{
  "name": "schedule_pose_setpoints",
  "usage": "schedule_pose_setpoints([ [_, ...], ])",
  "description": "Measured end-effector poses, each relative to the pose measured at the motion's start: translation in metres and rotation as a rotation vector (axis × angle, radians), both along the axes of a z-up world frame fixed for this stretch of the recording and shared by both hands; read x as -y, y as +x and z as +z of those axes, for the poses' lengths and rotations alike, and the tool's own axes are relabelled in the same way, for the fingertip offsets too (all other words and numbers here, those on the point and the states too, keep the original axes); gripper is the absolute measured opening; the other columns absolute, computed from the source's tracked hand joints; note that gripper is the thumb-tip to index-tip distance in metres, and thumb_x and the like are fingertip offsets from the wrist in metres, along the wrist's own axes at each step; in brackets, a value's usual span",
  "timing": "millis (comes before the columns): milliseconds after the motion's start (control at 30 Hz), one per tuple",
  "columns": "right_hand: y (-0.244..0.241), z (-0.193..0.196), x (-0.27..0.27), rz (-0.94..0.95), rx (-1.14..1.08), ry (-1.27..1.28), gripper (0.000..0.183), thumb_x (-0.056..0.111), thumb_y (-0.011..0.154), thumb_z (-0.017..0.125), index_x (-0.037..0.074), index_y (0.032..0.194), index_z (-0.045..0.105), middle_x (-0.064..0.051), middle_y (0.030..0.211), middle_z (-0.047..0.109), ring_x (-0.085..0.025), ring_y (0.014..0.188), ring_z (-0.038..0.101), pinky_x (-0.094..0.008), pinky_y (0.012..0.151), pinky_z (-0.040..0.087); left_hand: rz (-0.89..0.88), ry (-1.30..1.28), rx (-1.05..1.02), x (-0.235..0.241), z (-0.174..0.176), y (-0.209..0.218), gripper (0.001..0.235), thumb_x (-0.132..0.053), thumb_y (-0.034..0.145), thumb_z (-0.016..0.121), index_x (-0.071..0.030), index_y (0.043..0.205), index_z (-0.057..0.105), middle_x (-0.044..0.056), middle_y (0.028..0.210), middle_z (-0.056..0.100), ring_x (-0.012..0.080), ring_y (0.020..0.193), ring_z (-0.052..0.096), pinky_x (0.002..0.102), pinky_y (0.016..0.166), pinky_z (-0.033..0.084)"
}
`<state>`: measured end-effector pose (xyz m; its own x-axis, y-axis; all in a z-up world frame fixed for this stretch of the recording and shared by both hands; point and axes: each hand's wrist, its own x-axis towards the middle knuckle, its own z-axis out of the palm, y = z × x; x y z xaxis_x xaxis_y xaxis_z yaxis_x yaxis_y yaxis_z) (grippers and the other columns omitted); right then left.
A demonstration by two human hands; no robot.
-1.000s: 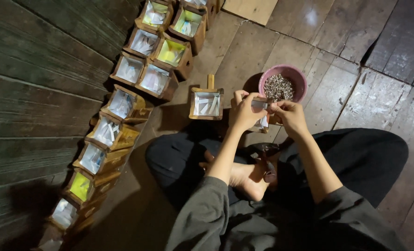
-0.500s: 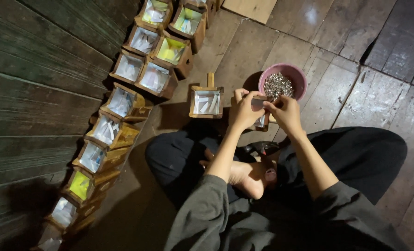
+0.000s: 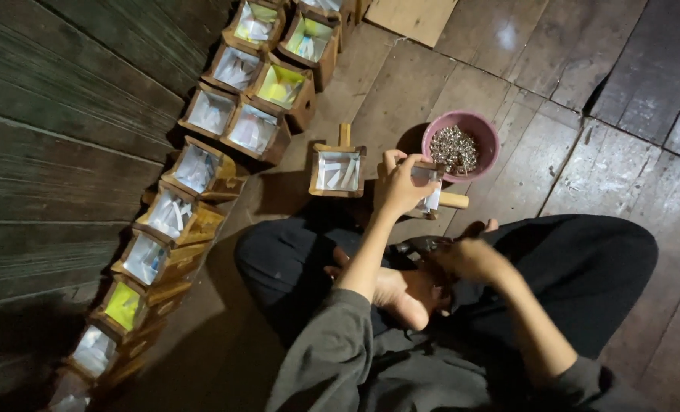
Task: The person sits on the floor and uses a hammer to drive metal pins into small wooden boxes. They repeatedly pick up pins from a pink bowl, place them into holes on the boxes, and strike them with the hammer to secure them.
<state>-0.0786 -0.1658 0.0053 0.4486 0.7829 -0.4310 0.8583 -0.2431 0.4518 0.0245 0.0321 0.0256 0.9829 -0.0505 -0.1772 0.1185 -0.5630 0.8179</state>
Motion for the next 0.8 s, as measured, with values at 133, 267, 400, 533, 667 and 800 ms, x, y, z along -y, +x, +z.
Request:
schedule_pose_setpoints([
  [133, -0.005, 0.031, -0.054, -1.424, -0.845, 0.353, 0.077, 0.073, 0.084, 0.058, 0.001, 0.104, 0.078, -0.021, 0.106, 0.078, -0.042, 0.107, 0.073, -0.054, 0.088, 0.057, 0.010, 0.020, 0.015, 0.000, -0.002, -0.002, 0.054, -0.044, 0.067, 0.084, -0.031, 0.115, 0.066, 0.005, 0.132, 0.044, 0.0470, 0.125, 0.052, 0.061, 0.096, 0.053],
  [267, -0.002, 0.005, -0.057, -1.394, -0.828, 0.316, 0.072, 0.071, 0.077, 0.063, 0.006, 0.105, 0.079, -0.017, 0.106, 0.078, -0.040, 0.108, 0.072, -0.056, 0.089, 0.057, 0.003, 0.033, 0.015, -0.001, 0.000, -0.002, 0.053, -0.045, 0.066, 0.084, -0.032, 0.114, 0.067, 0.004, 0.131, 0.045, 0.0471, 0.124, 0.054, 0.061, 0.094, 0.054],
  [400, -0.019, 0.007, -0.017, -1.427, -0.949, 0.628, 0.048, 0.046, 0.073, 0.071, 0.007, 0.099, 0.082, -0.021, 0.097, 0.079, -0.045, 0.102, 0.071, -0.056, 0.087, 0.054, 0.007, 0.003, -0.017, -0.001, -0.005, 0.000, 0.058, -0.047, 0.061, 0.085, -0.034, 0.115, 0.066, 0.002, 0.132, 0.043, 0.0455, 0.127, 0.050, 0.059, 0.098, 0.051],
  [533, -0.052, 0.015, 0.025, -1.655, -1.075, 1.040, 0.046, 0.017, 0.073, 0.072, 0.010, 0.118, 0.070, -0.021, 0.082, 0.072, -0.035, 0.074, 0.068, -0.047, 0.067, 0.053, 0.010, -0.002, -0.005, -0.002, -0.011, 0.000, 0.063, -0.045, 0.057, 0.086, -0.033, 0.115, 0.065, 0.003, 0.132, 0.043, 0.0456, 0.126, 0.051, 0.058, 0.098, 0.051],
  [667, -0.068, 0.078, 0.031, -1.708, -0.914, 1.242, 0.066, 0.000, 0.075, 0.070, 0.006, 0.140, 0.064, -0.028, 0.114, 0.073, -0.040, 0.108, 0.069, -0.052, 0.096, 0.051, -0.016, 0.003, -0.029, -0.004, -0.019, 0.005, 0.066, -0.047, 0.054, 0.088, -0.036, 0.115, 0.065, 0.000, 0.133, 0.041, 0.0447, 0.127, 0.051, 0.058, 0.097, 0.052],
  [800, -0.048, 0.102, 0.029, -1.591, -0.554, 1.276, 0.069, 0.009, 0.072, 0.073, 0.013, 0.141, 0.065, -0.026, 0.116, 0.071, -0.043, 0.112, 0.066, -0.052, 0.093, 0.053, -0.026, 0.012, -0.060, -0.007, -0.010, 0.005, 0.066, -0.047, 0.056, 0.089, -0.035, 0.117, 0.066, 0.001, 0.135, 0.041, 0.0449, 0.130, 0.049, 0.058, 0.099, 0.052],
])
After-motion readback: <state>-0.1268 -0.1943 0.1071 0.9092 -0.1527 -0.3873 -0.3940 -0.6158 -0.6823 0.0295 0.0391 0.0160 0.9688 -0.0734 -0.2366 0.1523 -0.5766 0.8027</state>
